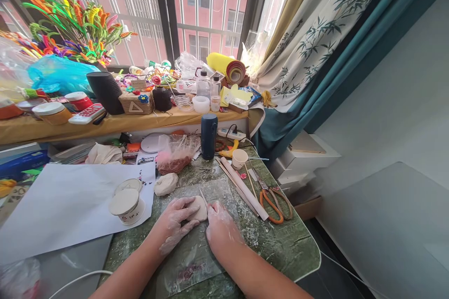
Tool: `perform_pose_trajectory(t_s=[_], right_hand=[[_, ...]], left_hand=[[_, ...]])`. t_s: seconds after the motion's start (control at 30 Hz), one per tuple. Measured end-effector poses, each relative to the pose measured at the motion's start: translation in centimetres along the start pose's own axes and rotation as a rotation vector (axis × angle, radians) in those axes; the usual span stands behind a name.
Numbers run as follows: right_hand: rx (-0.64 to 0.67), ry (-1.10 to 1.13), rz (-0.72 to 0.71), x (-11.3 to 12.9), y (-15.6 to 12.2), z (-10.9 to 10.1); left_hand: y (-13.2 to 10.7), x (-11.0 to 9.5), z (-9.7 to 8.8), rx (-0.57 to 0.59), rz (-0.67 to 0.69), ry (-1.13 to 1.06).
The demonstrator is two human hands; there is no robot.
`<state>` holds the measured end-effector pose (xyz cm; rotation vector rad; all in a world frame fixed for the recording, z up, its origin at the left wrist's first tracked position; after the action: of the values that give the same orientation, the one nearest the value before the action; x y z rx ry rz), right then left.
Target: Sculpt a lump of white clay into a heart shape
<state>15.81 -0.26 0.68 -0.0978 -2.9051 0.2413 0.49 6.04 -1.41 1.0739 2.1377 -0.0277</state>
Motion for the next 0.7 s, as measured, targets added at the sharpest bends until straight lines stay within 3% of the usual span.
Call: perform_pose_trajectory(t_s=[0.47, 0.7], right_hand=[[0.019, -0.041, 0.032, 0.6, -0.3, 0.7], [-0.153, 0.084, -0.01, -0.3, -1.0, 1.2]], left_hand=[[0.0, 0.4, 0.2, -0.035, 0.025, -0.041], [0.1, 0.2, 0.1, -0.035, 0.005, -0.043]])
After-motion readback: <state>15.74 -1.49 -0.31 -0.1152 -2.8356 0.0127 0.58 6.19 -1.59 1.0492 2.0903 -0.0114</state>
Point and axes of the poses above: each hand's wrist, its own y-axis towards the middle knuckle, its own z-axis out of the palm, x = y × z, the point moved 5 cm from there along y, towards the middle knuckle, and after that the axes turned 9 degrees about -y, right-handed, at the moved point
